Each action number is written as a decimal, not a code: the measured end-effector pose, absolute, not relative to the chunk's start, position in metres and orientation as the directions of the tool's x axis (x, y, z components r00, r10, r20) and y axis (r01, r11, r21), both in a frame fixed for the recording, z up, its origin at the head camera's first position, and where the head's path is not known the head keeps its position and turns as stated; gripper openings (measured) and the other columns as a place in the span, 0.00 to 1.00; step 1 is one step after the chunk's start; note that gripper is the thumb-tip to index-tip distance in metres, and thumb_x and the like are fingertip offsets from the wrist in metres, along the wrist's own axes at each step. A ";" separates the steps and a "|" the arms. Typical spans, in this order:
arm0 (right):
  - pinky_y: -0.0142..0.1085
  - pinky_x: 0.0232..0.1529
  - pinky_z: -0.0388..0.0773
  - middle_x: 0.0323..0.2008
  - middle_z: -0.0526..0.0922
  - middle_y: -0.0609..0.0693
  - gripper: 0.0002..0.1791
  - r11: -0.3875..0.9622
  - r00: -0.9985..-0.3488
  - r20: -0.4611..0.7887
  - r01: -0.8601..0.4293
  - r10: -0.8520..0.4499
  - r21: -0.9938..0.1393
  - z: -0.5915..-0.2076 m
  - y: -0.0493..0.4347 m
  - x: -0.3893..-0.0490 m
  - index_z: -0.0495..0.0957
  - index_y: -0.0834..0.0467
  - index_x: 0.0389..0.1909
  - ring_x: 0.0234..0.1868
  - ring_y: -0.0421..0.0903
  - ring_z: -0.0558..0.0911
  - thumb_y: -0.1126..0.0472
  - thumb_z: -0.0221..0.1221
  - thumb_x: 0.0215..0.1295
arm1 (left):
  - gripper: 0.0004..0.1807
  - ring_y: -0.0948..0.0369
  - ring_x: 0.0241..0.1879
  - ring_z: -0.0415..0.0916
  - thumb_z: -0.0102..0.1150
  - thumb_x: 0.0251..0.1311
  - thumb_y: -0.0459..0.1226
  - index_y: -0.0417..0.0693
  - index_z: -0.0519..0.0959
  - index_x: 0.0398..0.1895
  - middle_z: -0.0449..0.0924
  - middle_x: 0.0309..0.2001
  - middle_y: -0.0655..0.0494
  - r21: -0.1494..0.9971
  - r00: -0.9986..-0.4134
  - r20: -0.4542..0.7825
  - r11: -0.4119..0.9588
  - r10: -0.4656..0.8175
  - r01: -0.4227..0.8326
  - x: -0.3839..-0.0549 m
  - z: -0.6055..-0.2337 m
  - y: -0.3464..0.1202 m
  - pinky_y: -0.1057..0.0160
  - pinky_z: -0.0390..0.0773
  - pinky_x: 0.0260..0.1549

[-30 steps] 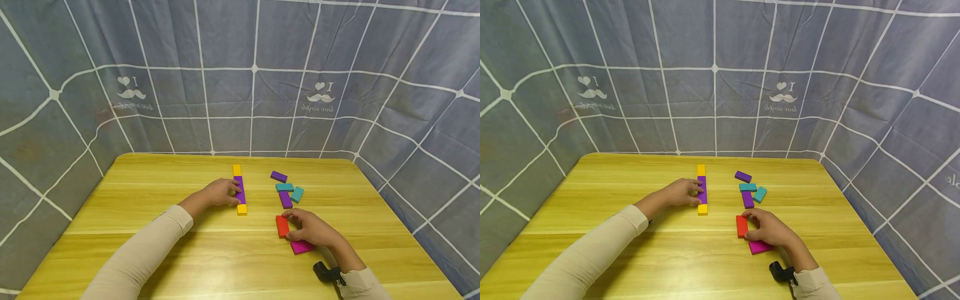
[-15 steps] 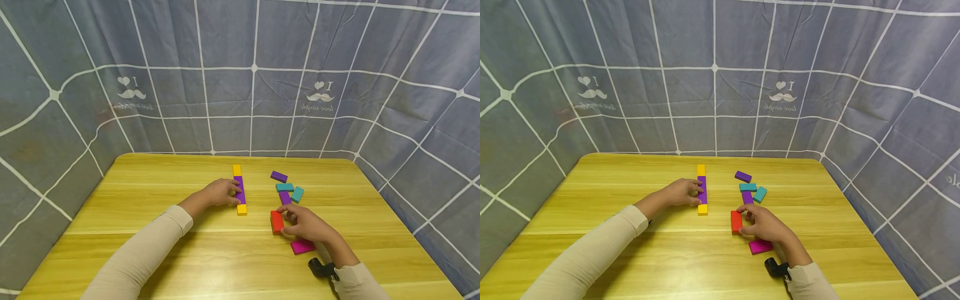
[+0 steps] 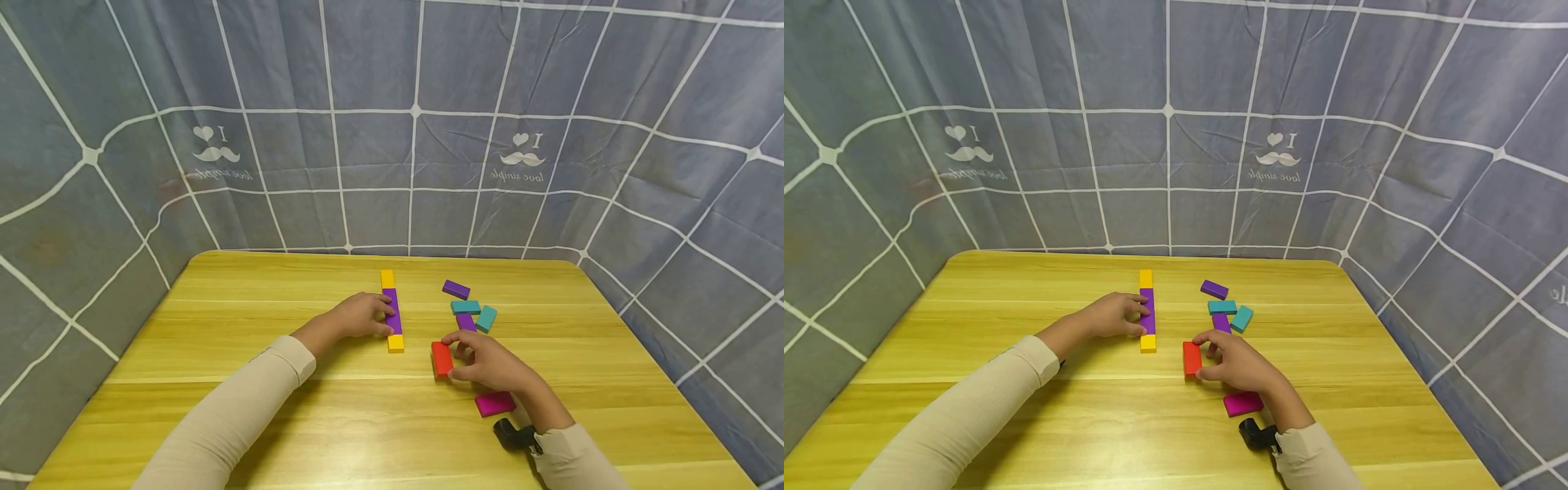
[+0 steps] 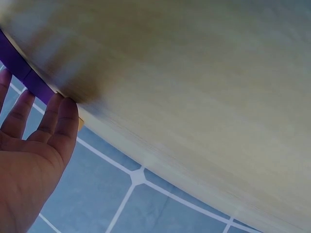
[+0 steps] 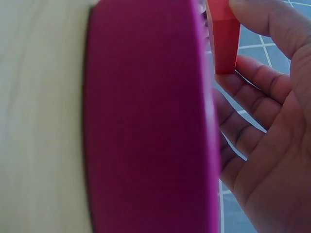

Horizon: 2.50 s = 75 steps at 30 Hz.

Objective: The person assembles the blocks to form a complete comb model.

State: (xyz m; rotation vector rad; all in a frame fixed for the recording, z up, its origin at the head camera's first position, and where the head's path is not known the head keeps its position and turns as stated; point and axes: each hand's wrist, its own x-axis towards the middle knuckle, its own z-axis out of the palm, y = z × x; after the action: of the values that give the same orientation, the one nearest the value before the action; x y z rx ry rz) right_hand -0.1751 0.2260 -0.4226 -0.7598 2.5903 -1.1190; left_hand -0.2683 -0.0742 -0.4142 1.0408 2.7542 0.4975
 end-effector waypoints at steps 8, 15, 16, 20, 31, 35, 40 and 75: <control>0.37 0.42 0.76 0.46 0.77 0.48 0.27 0.578 -0.841 0.012 -0.382 -0.540 -0.721 -0.424 0.216 -0.179 0.75 0.53 0.58 0.44 0.48 0.76 0.55 0.70 0.58 | 0.24 0.45 0.66 0.68 0.68 0.60 0.47 0.45 0.82 0.57 0.72 0.66 0.44 0.353 -0.751 -0.036 0.712 0.659 0.607 -0.268 -0.414 -0.074 0.50 0.65 0.67; 0.39 0.44 0.77 0.48 0.78 0.46 0.27 0.570 -0.845 0.006 -0.366 -0.534 -0.736 -0.422 0.205 -0.179 0.76 0.51 0.58 0.45 0.47 0.76 0.54 0.70 0.58 | 0.24 0.44 0.66 0.68 0.68 0.60 0.47 0.45 0.82 0.57 0.71 0.67 0.44 0.355 -0.751 -0.037 0.711 0.660 0.607 -0.269 -0.414 -0.074 0.50 0.64 0.67; 0.39 0.45 0.77 0.49 0.78 0.45 0.27 0.570 -0.846 0.004 -0.362 -0.533 -0.738 -0.421 0.203 -0.179 0.76 0.50 0.58 0.45 0.47 0.76 0.53 0.70 0.58 | 0.24 0.44 0.66 0.68 0.68 0.60 0.47 0.45 0.82 0.57 0.71 0.67 0.44 0.356 -0.750 -0.035 0.710 0.660 0.608 -0.269 -0.414 -0.074 0.50 0.64 0.67; 0.40 0.45 0.77 0.49 0.78 0.45 0.27 0.560 -0.846 -0.006 -0.348 -0.533 -0.752 -0.422 0.196 -0.180 0.75 0.49 0.59 0.46 0.47 0.76 0.53 0.70 0.58 | 0.24 0.44 0.66 0.68 0.68 0.60 0.47 0.45 0.82 0.57 0.72 0.66 0.44 0.355 -0.750 -0.033 0.709 0.661 0.609 -0.269 -0.414 -0.075 0.50 0.65 0.67; 0.41 0.46 0.76 0.47 0.78 0.45 0.27 0.565 -0.846 -0.018 -0.341 -0.533 -0.751 -0.423 0.171 -0.185 0.75 0.48 0.59 0.48 0.47 0.75 0.53 0.70 0.58 | 0.25 0.46 0.66 0.68 0.68 0.60 0.48 0.47 0.82 0.57 0.71 0.67 0.46 0.349 -0.746 -0.036 0.708 0.665 0.614 -0.278 -0.416 -0.079 0.51 0.64 0.67; 0.41 0.46 0.76 0.47 0.78 0.45 0.27 0.568 -0.847 -0.016 -0.343 -0.532 -0.749 -0.425 0.164 -0.187 0.75 0.48 0.58 0.48 0.46 0.75 0.52 0.70 0.58 | 0.25 0.46 0.66 0.68 0.68 0.60 0.48 0.46 0.82 0.57 0.71 0.67 0.45 0.350 -0.741 -0.037 0.704 0.670 0.618 -0.282 -0.416 -0.081 0.51 0.64 0.67; 0.40 0.44 0.75 0.45 0.78 0.49 0.27 0.562 -0.836 -0.008 -0.362 -0.549 -0.744 -0.426 0.158 -0.189 0.75 0.51 0.58 0.46 0.47 0.75 0.53 0.70 0.58 | 0.25 0.46 0.66 0.68 0.68 0.60 0.48 0.46 0.82 0.58 0.71 0.67 0.45 0.356 -0.743 -0.043 0.706 0.667 0.612 -0.283 -0.416 -0.082 0.51 0.64 0.67; 0.40 0.46 0.72 0.43 0.76 0.45 0.24 0.633 -0.833 -0.005 -0.416 -0.553 -0.653 -0.438 0.144 -0.187 0.77 0.55 0.54 0.43 0.44 0.72 0.55 0.71 0.58 | 0.24 0.46 0.66 0.68 0.68 0.60 0.47 0.46 0.82 0.57 0.71 0.67 0.46 0.360 -0.739 -0.031 0.697 0.673 0.620 -0.284 -0.418 -0.083 0.51 0.64 0.67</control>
State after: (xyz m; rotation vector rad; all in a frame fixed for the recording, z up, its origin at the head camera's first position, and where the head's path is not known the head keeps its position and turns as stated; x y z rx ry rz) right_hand -0.1870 0.1443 -0.4376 -0.7969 2.6493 -0.9825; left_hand -0.2844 -0.0834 -0.4184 1.0538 2.7444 0.4938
